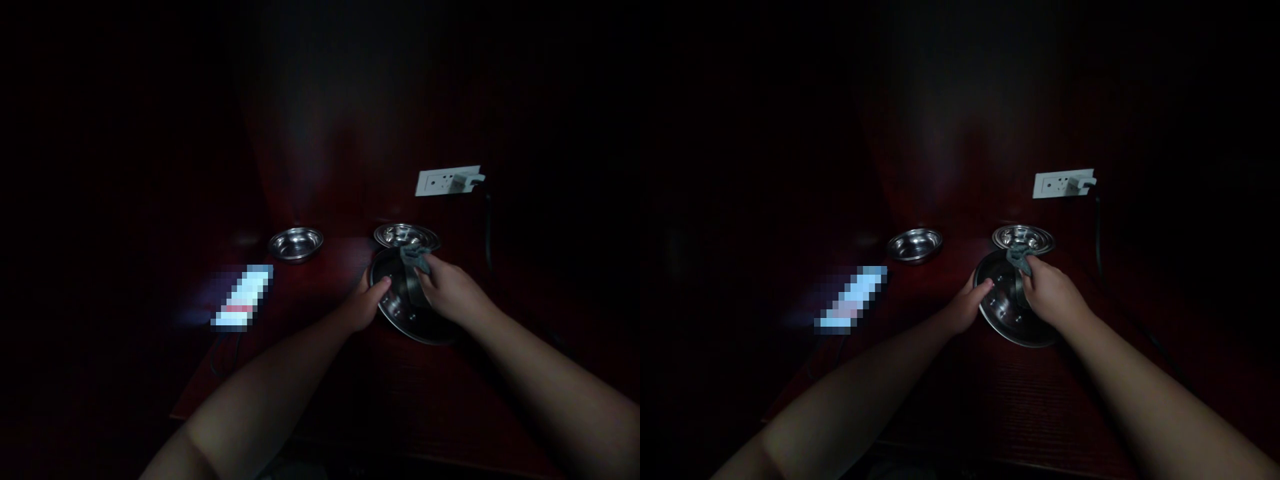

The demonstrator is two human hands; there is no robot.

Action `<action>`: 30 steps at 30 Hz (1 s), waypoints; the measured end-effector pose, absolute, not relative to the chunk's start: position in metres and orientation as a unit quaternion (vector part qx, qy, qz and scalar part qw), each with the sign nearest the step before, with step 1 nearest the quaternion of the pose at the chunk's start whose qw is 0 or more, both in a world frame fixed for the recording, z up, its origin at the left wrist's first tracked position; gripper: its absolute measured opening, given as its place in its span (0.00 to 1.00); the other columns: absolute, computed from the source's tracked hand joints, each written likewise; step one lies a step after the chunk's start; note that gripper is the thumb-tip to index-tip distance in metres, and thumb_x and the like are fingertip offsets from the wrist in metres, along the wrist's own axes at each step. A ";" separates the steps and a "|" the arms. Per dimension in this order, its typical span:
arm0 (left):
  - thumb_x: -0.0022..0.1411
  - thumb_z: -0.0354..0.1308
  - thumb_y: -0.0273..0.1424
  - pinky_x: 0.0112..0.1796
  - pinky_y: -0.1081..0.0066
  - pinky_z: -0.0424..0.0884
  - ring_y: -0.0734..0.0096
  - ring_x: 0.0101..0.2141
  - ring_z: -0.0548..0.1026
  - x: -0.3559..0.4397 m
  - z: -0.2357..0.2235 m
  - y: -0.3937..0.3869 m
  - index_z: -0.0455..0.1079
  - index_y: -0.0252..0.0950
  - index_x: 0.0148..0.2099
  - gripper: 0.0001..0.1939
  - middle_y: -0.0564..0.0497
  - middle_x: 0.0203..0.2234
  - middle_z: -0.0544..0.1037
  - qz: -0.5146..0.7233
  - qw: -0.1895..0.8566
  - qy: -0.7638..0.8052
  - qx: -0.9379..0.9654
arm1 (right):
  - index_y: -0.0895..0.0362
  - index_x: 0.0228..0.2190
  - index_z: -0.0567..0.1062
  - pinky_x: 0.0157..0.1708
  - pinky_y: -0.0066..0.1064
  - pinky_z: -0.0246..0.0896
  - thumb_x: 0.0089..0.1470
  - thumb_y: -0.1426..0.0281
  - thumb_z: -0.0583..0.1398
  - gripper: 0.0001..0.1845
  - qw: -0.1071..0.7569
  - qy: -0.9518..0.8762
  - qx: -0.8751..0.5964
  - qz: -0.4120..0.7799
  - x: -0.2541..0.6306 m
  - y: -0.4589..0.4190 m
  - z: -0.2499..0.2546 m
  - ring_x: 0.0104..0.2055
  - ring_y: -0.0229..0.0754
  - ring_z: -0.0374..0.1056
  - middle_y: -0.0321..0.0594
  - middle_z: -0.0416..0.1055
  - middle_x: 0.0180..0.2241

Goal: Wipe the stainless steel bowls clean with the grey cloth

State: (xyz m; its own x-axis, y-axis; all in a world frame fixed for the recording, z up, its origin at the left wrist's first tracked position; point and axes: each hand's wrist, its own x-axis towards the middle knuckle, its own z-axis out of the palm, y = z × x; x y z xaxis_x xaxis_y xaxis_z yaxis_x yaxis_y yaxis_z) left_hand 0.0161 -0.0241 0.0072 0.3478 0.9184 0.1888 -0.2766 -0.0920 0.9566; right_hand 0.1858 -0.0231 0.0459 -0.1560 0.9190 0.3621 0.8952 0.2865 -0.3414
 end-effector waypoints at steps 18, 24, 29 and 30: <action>0.60 0.43 0.49 0.58 0.61 0.52 0.61 0.57 0.60 0.011 -0.001 -0.018 0.55 0.38 0.59 0.30 0.45 0.56 0.64 0.489 0.532 0.334 0.606 | 0.58 0.27 0.70 0.30 0.32 0.60 0.56 0.63 0.52 0.13 0.273 -0.856 -0.366 0.243 0.173 -0.038 0.044 0.27 0.39 0.65 0.39 0.70 0.25; 0.61 0.43 0.47 0.57 0.61 0.53 0.61 0.56 0.61 0.012 0.000 -0.018 0.55 0.35 0.59 0.30 0.43 0.56 0.64 0.503 0.520 0.326 0.609 | 0.59 0.26 0.70 0.26 0.29 0.56 0.51 0.63 0.57 0.12 0.258 -0.857 -0.369 0.253 0.173 -0.040 0.045 0.23 0.36 0.60 0.35 0.65 0.21; 0.61 0.44 0.47 0.56 0.63 0.54 0.61 0.56 0.61 0.013 0.001 -0.018 0.55 0.35 0.59 0.29 0.43 0.55 0.65 0.507 0.525 0.318 0.606 | 0.58 0.21 0.68 0.23 0.27 0.53 0.51 0.61 0.56 0.14 0.219 -0.863 -0.365 0.273 0.174 -0.041 0.049 0.21 0.34 0.57 0.33 0.62 0.18; 0.61 0.44 0.47 0.56 0.63 0.54 0.61 0.56 0.62 0.013 0.001 -0.018 0.56 0.35 0.59 0.29 0.44 0.55 0.65 0.507 0.524 0.317 0.607 | 0.58 0.21 0.68 0.23 0.27 0.53 0.52 0.61 0.56 0.15 0.211 -0.867 -0.356 0.278 0.173 -0.042 0.051 0.21 0.33 0.57 0.33 0.62 0.18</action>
State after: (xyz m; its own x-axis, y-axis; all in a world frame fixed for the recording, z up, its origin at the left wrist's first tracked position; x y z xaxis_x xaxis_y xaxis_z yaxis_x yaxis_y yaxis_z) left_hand 0.0127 -0.0184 0.0010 0.2854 0.9155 0.2835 -0.1470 -0.2505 0.9569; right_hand 0.1734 -0.0417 0.0507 -0.6581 0.7341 0.1673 0.4998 0.5921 -0.6321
